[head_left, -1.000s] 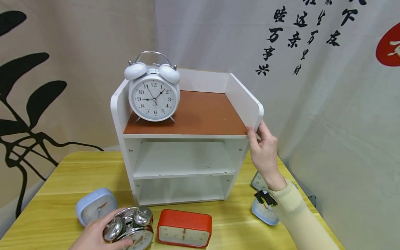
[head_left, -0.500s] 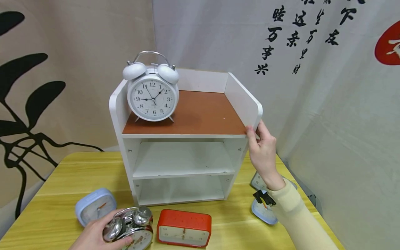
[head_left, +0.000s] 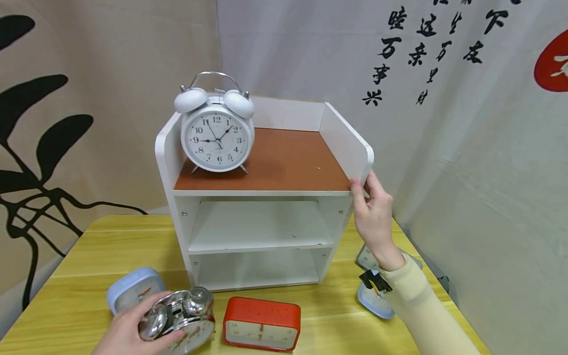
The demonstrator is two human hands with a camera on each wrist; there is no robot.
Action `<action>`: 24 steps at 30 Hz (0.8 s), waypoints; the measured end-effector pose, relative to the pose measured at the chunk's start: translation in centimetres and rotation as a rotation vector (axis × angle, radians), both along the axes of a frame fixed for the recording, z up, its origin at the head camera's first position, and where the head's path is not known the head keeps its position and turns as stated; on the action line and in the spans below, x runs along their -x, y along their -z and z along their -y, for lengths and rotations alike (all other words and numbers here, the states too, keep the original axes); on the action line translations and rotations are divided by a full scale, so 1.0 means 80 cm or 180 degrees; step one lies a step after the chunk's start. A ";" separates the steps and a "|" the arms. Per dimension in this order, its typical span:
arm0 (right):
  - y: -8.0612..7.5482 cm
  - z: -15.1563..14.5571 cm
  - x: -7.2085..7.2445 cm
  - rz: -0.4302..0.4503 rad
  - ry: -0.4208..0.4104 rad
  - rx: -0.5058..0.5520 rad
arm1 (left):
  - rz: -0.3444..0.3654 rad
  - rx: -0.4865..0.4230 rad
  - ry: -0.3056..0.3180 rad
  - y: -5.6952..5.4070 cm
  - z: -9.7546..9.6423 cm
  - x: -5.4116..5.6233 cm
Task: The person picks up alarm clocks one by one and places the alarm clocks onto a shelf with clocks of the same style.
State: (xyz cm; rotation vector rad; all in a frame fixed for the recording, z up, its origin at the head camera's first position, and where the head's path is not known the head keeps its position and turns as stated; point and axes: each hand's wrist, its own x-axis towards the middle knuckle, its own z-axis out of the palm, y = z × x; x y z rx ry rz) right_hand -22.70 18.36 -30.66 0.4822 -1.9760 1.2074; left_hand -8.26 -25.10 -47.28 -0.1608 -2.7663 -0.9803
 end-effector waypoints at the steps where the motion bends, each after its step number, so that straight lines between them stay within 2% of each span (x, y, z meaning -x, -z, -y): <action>1: 0.000 0.000 0.000 -0.0005 -0.0001 -0.0002 | -0.0110 0.0003 -0.0036 -0.002 -0.001 0.000; 4: -0.001 0.000 -0.001 -0.0021 -0.0017 -0.0004 | -0.0350 -0.0012 -0.0086 -0.011 -0.003 0.001; 9: -0.002 0.000 -0.001 -0.0010 -0.0033 -0.0010 | -0.0430 -0.0083 -0.0091 -0.024 -0.010 -0.001; 17: -0.002 -0.001 -0.001 -0.0020 -0.0039 0.0025 | -0.1067 -0.0238 0.0299 -0.042 -0.033 0.003; 22: -0.001 -0.001 -0.001 -0.0025 -0.0048 -0.0005 | -0.1286 -0.0198 0.0383 -0.061 -0.040 0.006; 24: 0.000 -0.001 -0.001 -0.0035 -0.0056 -0.0023 | -0.1274 -0.0193 0.0376 -0.070 -0.041 0.006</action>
